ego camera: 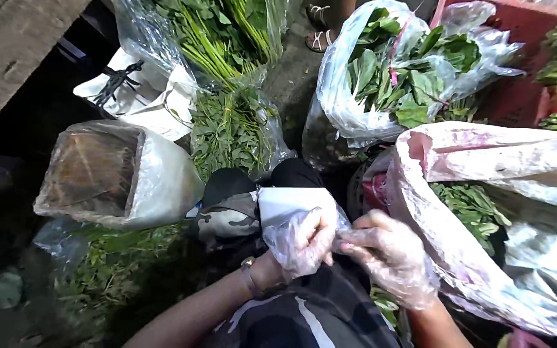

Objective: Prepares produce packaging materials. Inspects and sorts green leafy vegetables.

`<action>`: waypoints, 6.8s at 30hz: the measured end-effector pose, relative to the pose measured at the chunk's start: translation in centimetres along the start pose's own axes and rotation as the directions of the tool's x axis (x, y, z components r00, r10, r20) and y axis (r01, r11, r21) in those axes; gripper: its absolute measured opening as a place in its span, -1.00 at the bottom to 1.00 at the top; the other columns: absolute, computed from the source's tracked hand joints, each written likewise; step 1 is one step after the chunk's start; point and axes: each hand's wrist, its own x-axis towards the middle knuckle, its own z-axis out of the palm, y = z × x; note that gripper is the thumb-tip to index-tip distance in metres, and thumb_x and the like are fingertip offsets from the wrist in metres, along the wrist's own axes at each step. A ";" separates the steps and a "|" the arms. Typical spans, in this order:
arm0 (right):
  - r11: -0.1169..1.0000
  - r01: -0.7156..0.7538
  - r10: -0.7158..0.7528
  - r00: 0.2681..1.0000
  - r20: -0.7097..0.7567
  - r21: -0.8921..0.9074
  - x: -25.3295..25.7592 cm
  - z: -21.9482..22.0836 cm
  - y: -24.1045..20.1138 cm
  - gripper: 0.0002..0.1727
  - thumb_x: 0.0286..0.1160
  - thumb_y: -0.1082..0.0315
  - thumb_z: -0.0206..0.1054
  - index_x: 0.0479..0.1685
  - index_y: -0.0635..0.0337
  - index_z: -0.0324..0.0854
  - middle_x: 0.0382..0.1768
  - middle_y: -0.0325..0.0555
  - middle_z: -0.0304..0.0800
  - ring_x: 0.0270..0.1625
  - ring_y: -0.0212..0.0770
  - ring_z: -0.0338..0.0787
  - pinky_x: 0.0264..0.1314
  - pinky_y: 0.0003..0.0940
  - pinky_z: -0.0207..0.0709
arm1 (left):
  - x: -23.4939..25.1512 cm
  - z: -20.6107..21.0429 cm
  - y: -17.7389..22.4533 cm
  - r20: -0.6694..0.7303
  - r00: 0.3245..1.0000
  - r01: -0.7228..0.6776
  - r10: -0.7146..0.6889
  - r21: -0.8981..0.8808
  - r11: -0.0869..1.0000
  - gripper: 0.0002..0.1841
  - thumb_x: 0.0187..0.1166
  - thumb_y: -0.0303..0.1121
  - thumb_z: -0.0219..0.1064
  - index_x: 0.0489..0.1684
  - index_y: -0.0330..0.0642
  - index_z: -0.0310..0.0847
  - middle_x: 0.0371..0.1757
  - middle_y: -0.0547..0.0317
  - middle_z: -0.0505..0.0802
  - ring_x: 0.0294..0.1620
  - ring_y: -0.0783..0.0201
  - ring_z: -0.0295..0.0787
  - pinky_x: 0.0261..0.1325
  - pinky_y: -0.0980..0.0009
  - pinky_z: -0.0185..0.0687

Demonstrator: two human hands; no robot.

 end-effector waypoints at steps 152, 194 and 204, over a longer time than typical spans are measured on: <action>0.982 -0.023 0.022 1.000 0.008 0.185 -0.7 2.1 3.0 -0.77 0.80 0.20 0.17 -0.15 0.12 0.62 0.04 -0.14 0.84 0.21 -0.48 0.76 0.34 -0.60 0.55 | -1.1 0.0 -0.7 -0.026 0.913 -0.239 0.407 0.774 0.586 -0.89 0.61 -0.24 0.32 -0.27 -0.03 0.59 -0.39 0.18 0.82 -0.27 0.29 0.74 0.18 0.37 0.51; 0.970 -0.105 0.101 0.994 -0.029 -0.218 -0.9 2.6 1.3 -0.82 0.46 0.36 0.35 -0.24 0.23 0.85 -0.38 0.05 0.78 -0.25 -0.27 0.72 -0.06 -0.59 0.49 | 0.0 -0.6 0.7 -0.124 0.992 0.091 -0.001 0.720 0.688 -0.72 0.52 -0.29 0.26 -0.47 -0.25 0.81 -0.45 0.02 0.86 -0.39 0.11 0.82 -0.19 0.09 0.64; 0.988 -0.132 0.122 0.986 -0.110 -0.083 -1.7 2.7 1.5 -0.80 0.54 0.25 0.37 -0.24 0.18 0.81 -0.27 0.01 0.81 -0.12 -0.36 0.74 0.05 -0.59 0.52 | 0.8 -1.4 2.3 -0.020 0.985 0.133 -0.173 0.731 0.670 -0.68 0.58 -0.25 0.23 -0.48 -0.25 0.77 -0.49 0.01 0.82 -0.37 0.04 0.81 -0.12 -0.05 0.60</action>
